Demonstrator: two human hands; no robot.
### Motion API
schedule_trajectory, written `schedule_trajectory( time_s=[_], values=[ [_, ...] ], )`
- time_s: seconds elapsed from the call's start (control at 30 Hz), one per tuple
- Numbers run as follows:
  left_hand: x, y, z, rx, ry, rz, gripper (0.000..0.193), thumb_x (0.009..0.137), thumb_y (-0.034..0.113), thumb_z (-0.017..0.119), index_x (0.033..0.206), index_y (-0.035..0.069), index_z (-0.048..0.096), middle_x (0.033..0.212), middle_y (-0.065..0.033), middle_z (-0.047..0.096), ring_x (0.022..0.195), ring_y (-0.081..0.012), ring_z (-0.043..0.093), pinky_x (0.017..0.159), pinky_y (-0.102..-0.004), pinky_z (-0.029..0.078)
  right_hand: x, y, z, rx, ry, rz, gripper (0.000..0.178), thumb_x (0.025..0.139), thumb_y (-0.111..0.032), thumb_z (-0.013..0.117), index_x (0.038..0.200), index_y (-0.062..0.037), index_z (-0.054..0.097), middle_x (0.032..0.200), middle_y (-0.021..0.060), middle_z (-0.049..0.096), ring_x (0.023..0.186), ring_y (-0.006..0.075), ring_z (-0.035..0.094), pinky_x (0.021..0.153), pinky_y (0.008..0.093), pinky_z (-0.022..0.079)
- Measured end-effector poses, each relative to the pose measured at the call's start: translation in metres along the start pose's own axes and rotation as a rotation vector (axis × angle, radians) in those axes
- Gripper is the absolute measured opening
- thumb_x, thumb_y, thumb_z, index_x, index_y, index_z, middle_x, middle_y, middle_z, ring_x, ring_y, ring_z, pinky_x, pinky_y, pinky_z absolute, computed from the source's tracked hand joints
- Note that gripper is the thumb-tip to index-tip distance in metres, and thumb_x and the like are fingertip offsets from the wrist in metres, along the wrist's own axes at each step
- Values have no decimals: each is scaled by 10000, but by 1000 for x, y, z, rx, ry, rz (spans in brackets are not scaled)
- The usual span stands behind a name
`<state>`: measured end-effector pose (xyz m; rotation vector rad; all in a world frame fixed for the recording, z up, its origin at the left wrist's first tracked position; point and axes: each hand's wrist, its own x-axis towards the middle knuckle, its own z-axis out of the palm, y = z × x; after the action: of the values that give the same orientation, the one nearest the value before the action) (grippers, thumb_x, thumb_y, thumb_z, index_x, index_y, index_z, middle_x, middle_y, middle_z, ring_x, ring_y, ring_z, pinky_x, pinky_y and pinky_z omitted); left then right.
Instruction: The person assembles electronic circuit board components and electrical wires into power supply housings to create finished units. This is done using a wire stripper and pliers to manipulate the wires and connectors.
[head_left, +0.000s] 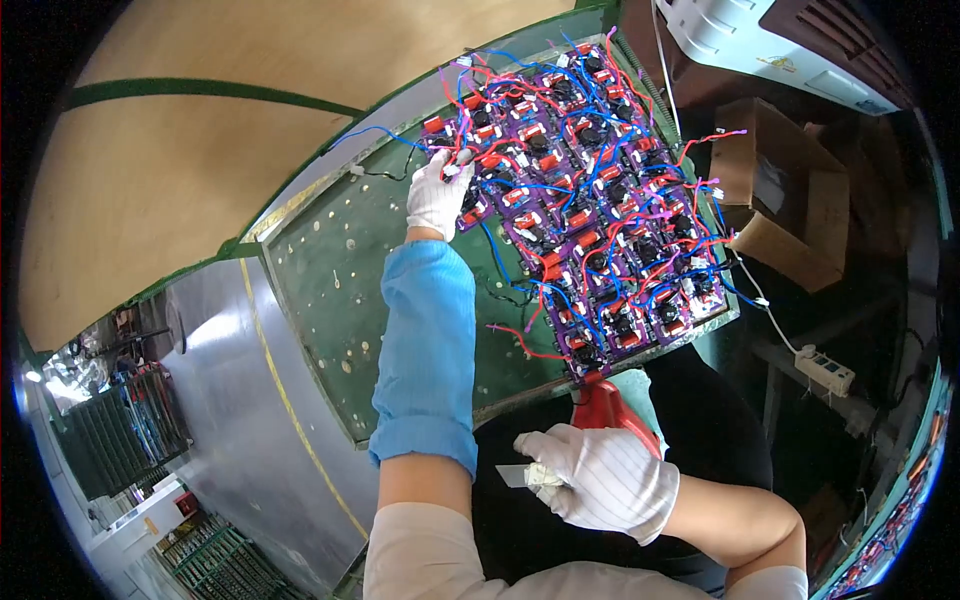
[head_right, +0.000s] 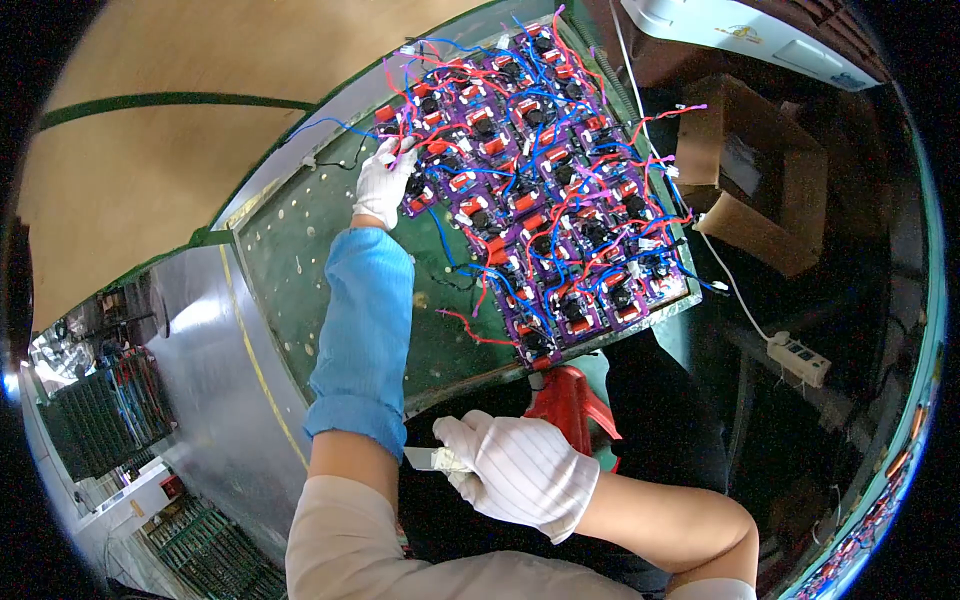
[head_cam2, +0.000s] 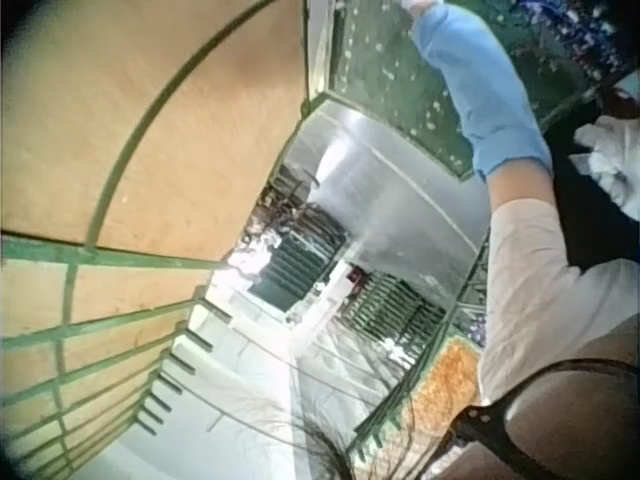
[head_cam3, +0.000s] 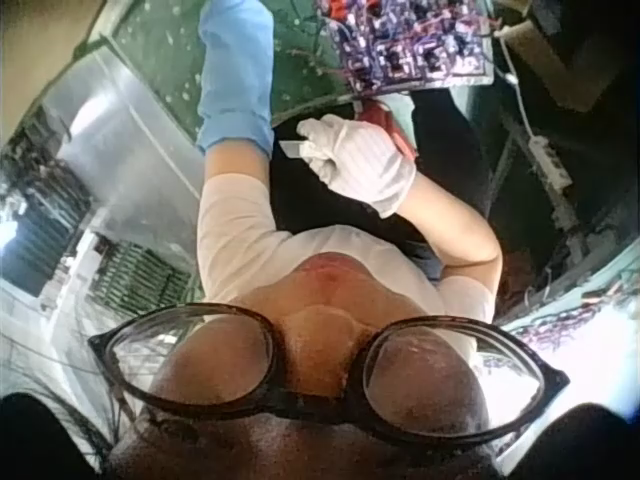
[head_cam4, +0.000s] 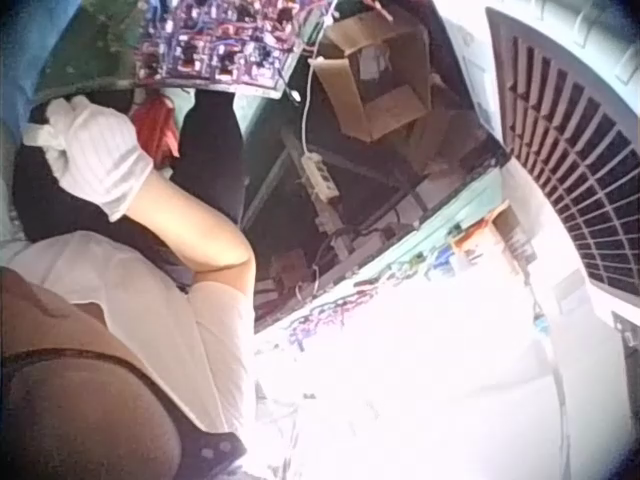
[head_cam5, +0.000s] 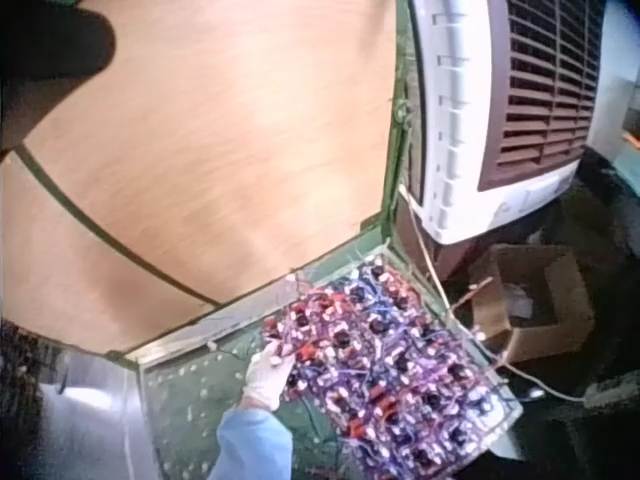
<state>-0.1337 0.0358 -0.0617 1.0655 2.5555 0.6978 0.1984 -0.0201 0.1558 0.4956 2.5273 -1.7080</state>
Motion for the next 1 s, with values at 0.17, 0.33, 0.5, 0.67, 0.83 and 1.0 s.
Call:
schedule_trajectory(
  time_s=[0.17, 0.33, 0.5, 0.67, 0.83, 1.0],
  values=[
    [5, -17, -13, -100, 9, 22, 478, 777, 371, 661, 1133, 80, 529, 913, -149, 648, 879, -316, 626, 745, -391, 483, 0, -4, 3, 42, -52, 25, 331, 719, -162, 632, 1016, -84, 509, 769, 89, 559, 623, 283, 586, 510, 380, 460],
    [-15, -20, -21, -243, 47, 172, 453, 848, 355, 618, 1186, 69, 521, 1215, -104, 531, 1088, -217, 515, 899, -368, 419, -4, -4, 4, -26, 27, -24, 278, 739, -168, 621, 998, -124, 531, 770, 83, 538, 667, 286, 583, 550, 387, 465],
    [-94, -46, -18, -226, -20, -88, 518, 857, 247, 620, 1285, 24, 434, 1231, -181, 512, 1122, -262, 496, 956, -357, 403, 0, 35, 5, -90, 109, -96, 203, 760, -232, 565, 886, -73, 552, 729, 132, 548, 674, 323, 586, 543, 411, 486],
    [-214, -119, -50, -78, 402, -145, 533, 900, 377, 481, 1269, -7, 460, 1271, -207, 488, 1123, -312, 505, 948, -406, 399, -22, 29, -17, -125, 514, -6, 263, 674, -179, 629, 890, -67, 530, 776, 146, 560, 684, 356, 586, 585, 448, 479],
    [-324, -147, -28, 7, 329, -462, 491, 906, 355, 474, 1231, -12, 504, 1234, -211, 520, 1110, -305, 521, 938, -403, 406, -124, 9, -49, -160, 888, 44, 369, 691, -113, 607, 1053, -75, 549, 877, 153, 597, 794, 337, 607, 666, 427, 507],
    [-347, -122, -66, -102, 274, -382, 471, 902, 323, 475, 1224, -19, 505, 1229, -215, 522, 1105, -312, 520, 936, -397, 406, -298, 10, -59, -381, 1267, 417, 314, 722, -83, 553, 1022, -140, 625, 946, 123, 635, 902, 314, 601, 781, 383, 499]
  ],
)
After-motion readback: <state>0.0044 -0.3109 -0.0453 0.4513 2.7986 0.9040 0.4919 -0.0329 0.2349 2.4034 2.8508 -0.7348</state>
